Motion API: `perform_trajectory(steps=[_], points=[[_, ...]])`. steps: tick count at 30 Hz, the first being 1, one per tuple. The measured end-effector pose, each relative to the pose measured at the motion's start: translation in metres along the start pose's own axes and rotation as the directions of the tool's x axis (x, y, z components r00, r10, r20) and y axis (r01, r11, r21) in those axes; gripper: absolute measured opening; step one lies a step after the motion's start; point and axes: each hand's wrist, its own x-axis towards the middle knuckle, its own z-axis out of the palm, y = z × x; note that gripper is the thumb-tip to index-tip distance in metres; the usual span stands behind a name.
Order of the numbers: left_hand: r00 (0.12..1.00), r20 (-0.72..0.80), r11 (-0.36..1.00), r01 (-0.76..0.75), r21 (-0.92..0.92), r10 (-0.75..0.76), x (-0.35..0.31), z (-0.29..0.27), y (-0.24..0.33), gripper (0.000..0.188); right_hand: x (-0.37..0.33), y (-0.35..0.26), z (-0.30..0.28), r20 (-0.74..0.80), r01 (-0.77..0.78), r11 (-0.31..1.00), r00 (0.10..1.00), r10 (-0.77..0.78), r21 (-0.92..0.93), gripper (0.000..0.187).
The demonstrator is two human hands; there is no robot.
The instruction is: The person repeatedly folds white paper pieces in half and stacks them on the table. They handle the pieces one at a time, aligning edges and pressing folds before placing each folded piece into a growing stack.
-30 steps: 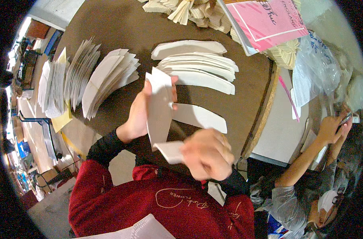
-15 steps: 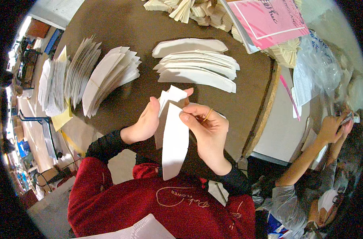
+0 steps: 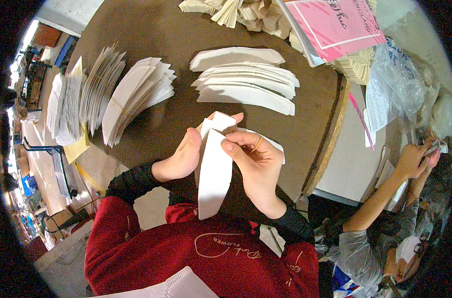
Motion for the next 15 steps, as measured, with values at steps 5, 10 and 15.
perform_trajectory(steps=[5,10,15], points=[[0.999,0.021,0.999,-0.039,0.019,0.038,0.0,-0.0003,-0.0032,0.086,-0.0009,-0.0005,0.0003,-0.002,-0.02,0.999,1.0,0.02,-0.028,0.015],[0.998,0.02,0.998,-0.061,0.028,0.061,0.0005,-0.0014,-0.0029,0.083,-0.0009,-0.0005,0.0028,-0.014,0.007,0.998,1.0,-0.008,-0.06,0.015],[0.991,0.052,0.976,-0.128,0.177,0.121,-0.0014,0.0002,0.0011,0.067,0.0008,-0.0002,0.0031,-0.013,0.035,0.996,0.999,-0.036,-0.078,0.014]])
